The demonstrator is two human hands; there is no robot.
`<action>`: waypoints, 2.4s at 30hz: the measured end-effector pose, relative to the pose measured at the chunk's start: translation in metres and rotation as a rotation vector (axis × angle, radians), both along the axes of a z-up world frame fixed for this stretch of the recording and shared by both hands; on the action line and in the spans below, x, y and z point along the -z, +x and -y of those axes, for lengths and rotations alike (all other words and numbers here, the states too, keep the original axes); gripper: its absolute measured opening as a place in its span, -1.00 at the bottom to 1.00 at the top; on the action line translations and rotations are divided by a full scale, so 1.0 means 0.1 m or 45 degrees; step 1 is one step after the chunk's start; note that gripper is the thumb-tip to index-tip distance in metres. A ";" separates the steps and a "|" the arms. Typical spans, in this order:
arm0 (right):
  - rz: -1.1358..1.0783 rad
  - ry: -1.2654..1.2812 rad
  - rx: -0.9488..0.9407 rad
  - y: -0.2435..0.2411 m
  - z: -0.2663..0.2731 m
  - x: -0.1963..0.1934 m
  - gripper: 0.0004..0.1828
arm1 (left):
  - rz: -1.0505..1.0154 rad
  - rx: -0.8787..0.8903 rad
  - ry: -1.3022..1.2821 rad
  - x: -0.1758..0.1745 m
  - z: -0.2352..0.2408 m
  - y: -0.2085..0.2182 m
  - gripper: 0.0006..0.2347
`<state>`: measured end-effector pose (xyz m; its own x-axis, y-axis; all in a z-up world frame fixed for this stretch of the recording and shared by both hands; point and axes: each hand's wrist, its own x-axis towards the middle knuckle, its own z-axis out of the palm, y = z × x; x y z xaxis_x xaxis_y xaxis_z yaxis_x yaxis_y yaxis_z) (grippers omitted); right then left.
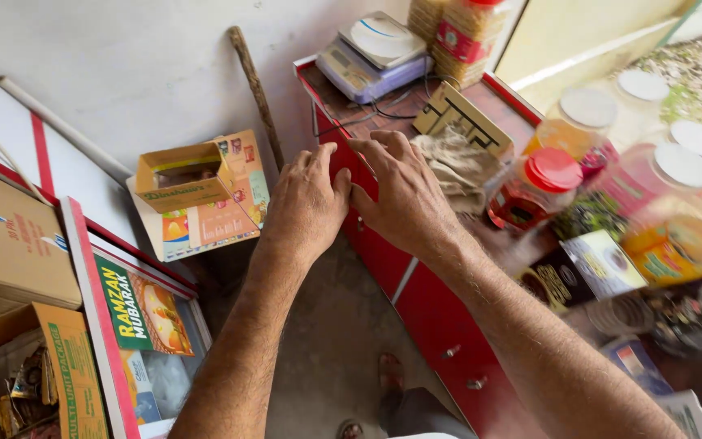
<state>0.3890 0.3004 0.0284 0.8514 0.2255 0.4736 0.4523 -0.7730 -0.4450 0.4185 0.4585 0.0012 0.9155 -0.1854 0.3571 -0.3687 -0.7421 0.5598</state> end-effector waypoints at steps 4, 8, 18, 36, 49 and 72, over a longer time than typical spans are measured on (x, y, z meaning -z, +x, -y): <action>0.134 -0.017 -0.160 0.58 -0.10 0.16 -0.41 | -0.052 -0.151 -0.015 -0.02 -0.15 0.33 -0.62; 0.068 -0.033 -0.184 1.10 -0.21 0.16 -0.43 | -0.022 -0.229 0.011 0.02 -0.28 0.75 -0.61; -0.076 -0.079 -0.177 2.00 -0.54 0.11 -0.39 | -0.200 -0.347 0.021 -0.09 -0.52 1.54 -0.58; -0.147 -0.133 0.177 3.82 -1.37 0.37 -0.37 | -0.339 -0.059 0.146 0.07 -1.25 3.71 -0.60; -0.422 -0.140 0.355 4.71 -1.42 0.59 -0.36 | -0.378 0.077 0.133 0.35 -1.20 4.67 -0.62; -0.418 -0.048 0.723 5.89 -0.13 1.29 -0.17 | -0.570 0.465 0.062 0.73 0.22 6.07 -0.64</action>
